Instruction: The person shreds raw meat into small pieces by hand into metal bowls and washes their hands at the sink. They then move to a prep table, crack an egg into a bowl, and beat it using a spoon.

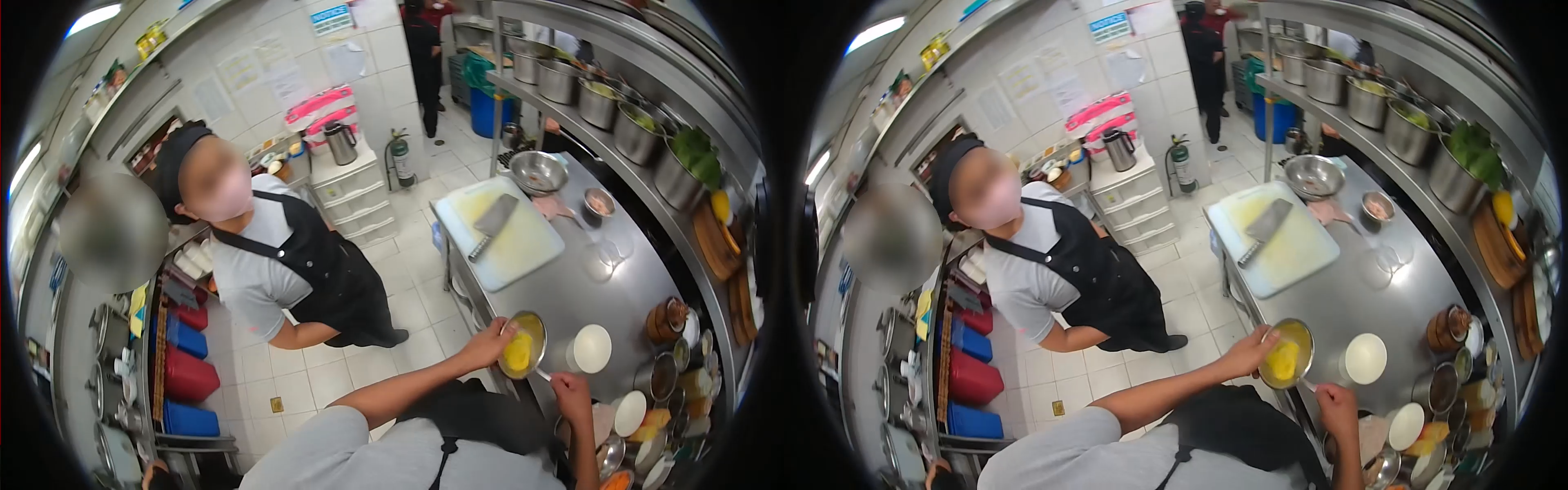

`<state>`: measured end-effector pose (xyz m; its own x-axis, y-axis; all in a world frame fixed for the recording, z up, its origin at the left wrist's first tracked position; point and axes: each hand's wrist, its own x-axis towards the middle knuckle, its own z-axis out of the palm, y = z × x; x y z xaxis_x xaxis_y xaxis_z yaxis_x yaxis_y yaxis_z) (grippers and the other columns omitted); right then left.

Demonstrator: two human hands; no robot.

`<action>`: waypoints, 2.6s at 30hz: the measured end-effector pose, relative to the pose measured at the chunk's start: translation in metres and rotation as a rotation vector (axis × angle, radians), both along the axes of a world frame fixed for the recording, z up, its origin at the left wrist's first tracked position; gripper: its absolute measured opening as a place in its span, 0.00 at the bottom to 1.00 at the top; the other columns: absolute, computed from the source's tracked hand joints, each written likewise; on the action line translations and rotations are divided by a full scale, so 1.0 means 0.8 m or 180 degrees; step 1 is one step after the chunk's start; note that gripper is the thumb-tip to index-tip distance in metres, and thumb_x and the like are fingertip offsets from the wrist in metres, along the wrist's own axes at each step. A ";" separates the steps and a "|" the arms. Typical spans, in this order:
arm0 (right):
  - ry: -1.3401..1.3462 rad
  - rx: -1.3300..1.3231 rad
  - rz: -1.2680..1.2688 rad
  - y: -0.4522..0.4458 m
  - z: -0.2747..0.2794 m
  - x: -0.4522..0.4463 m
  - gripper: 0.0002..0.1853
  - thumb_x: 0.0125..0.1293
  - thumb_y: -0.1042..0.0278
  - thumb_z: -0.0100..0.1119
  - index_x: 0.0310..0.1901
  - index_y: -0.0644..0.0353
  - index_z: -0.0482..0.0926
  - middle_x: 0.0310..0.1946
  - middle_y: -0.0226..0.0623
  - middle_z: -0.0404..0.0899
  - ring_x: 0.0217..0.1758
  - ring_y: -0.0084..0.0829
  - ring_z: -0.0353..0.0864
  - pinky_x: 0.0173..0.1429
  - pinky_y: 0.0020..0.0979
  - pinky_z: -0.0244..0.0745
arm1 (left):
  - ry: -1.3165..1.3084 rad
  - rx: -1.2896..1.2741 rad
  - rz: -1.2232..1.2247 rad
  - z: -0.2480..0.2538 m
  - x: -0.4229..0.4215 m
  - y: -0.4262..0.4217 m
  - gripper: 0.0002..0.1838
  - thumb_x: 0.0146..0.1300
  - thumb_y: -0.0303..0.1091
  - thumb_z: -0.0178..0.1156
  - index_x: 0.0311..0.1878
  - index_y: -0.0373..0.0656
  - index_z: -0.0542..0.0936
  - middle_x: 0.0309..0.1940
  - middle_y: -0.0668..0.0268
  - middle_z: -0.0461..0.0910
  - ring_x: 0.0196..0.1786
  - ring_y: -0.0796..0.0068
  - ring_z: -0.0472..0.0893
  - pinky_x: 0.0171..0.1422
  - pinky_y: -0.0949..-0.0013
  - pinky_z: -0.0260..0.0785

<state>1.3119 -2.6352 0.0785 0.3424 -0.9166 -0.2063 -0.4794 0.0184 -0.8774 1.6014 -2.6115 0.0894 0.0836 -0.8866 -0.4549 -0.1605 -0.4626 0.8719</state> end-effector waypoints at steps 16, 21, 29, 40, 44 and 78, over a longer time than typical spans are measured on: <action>-0.0037 0.0321 0.0143 -0.003 0.007 0.006 0.09 0.69 0.69 0.63 0.41 0.66 0.88 0.22 0.20 0.75 0.23 0.13 0.67 0.26 0.23 0.61 | 0.0252 -0.0014 0.0277 -0.004 0.001 0.020 0.44 0.77 0.69 0.40 0.77 0.38 0.57 0.39 0.54 0.83 0.20 0.70 0.79 0.25 0.68 0.71; -0.0071 0.0510 0.0227 -0.002 0.013 0.012 0.11 0.68 0.70 0.63 0.43 0.68 0.88 0.22 0.23 0.77 0.25 0.15 0.70 0.30 0.24 0.64 | 0.0286 -0.0095 0.0312 -0.012 0.007 0.023 0.42 0.76 0.68 0.43 0.72 0.36 0.63 0.40 0.50 0.83 0.24 0.62 0.84 0.27 0.63 0.78; 0.0196 0.0359 0.0482 -0.003 -0.003 0.008 0.11 0.67 0.69 0.63 0.44 0.67 0.88 0.24 0.28 0.81 0.28 0.18 0.74 0.34 0.27 0.70 | 0.0369 -0.0107 0.0354 -0.024 0.004 0.025 0.42 0.77 0.70 0.39 0.73 0.37 0.60 0.35 0.57 0.81 0.19 0.71 0.79 0.22 0.70 0.71; 0.0275 0.0087 0.0478 0.000 0.008 0.018 0.11 0.67 0.69 0.63 0.44 0.68 0.88 0.25 0.31 0.83 0.30 0.19 0.76 0.37 0.27 0.72 | 0.0512 -0.0110 0.0409 -0.028 0.003 0.022 0.42 0.77 0.69 0.40 0.73 0.38 0.61 0.37 0.56 0.81 0.22 0.69 0.81 0.24 0.69 0.72; 0.0131 0.0059 0.0477 0.002 -0.001 0.017 0.11 0.68 0.70 0.64 0.44 0.68 0.88 0.24 0.21 0.77 0.27 0.14 0.70 0.31 0.23 0.64 | 0.0492 -0.0090 0.0412 -0.019 0.002 0.022 0.41 0.77 0.68 0.42 0.72 0.37 0.63 0.40 0.52 0.83 0.25 0.64 0.83 0.27 0.64 0.78; -0.0023 0.0268 -0.0168 0.000 -0.008 0.005 0.14 0.71 0.63 0.59 0.48 0.65 0.86 0.26 0.38 0.83 0.29 0.25 0.77 0.38 0.31 0.74 | 0.0309 0.0086 0.0480 -0.042 -0.013 -0.013 0.45 0.77 0.68 0.42 0.77 0.35 0.56 0.41 0.51 0.83 0.20 0.70 0.82 0.18 0.73 0.65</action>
<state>1.3159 -2.6353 0.0719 0.2959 -0.9129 -0.2811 -0.4695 0.1173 -0.8751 1.5907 -2.6219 0.0561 0.1691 -0.8547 -0.4908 -0.0032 -0.4984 0.8669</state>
